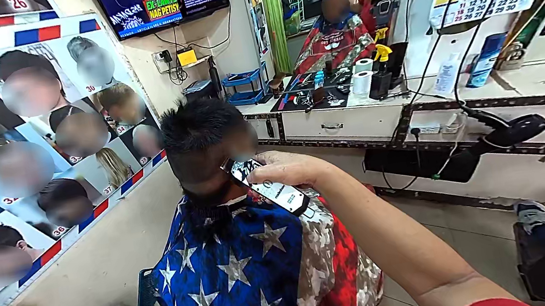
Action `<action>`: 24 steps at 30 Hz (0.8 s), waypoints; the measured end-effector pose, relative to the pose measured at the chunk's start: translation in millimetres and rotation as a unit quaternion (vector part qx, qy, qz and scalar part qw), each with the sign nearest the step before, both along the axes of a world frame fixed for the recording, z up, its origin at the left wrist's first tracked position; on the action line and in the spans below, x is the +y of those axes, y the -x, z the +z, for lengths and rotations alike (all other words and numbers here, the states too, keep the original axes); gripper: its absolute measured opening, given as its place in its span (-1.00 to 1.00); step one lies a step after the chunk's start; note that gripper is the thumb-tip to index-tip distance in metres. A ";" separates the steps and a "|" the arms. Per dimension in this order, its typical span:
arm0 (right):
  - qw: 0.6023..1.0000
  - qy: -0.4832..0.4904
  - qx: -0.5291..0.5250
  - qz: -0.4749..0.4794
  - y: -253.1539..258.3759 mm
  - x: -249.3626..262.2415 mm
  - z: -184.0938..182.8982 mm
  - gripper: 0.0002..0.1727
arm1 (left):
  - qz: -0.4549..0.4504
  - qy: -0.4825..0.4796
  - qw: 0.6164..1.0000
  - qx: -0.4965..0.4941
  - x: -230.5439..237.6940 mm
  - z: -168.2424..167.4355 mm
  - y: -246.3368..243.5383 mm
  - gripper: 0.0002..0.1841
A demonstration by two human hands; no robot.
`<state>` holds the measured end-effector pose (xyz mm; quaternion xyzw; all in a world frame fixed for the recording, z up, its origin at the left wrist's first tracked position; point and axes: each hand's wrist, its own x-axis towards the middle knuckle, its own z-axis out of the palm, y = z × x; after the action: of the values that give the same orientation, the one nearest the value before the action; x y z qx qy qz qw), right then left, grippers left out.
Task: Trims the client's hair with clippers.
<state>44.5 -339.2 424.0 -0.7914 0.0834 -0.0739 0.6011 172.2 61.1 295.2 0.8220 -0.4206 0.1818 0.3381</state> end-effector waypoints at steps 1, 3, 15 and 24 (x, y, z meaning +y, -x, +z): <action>1.000 0.003 0.002 -0.001 -0.2 0.5 -0.2 -0.61 | 0.002 0.001 1.000 -0.001 0.4 -0.9 -0.6 -0.66; 0.999 0.038 0.009 -0.001 1.5 2.4 -0.6 -0.65 | 0.008 0.005 1.000 0.000 1.4 -2.3 -0.6 -0.65; 0.998 0.061 0.001 -0.014 -3.0 11.1 -13.2 -0.56 | 0.038 0.017 0.999 0.006 5.0 -6.6 -1.3 -0.62; 0.999 0.031 -0.016 -0.023 -9.2 20.3 -22.2 -0.56 | 0.026 0.024 0.999 0.002 12.0 -12.3 -6.7 -0.61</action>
<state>53.7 -318.9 401.8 -0.8060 0.0895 -0.1027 0.5760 178.9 73.1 282.9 0.8246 -0.3943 0.1989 0.3537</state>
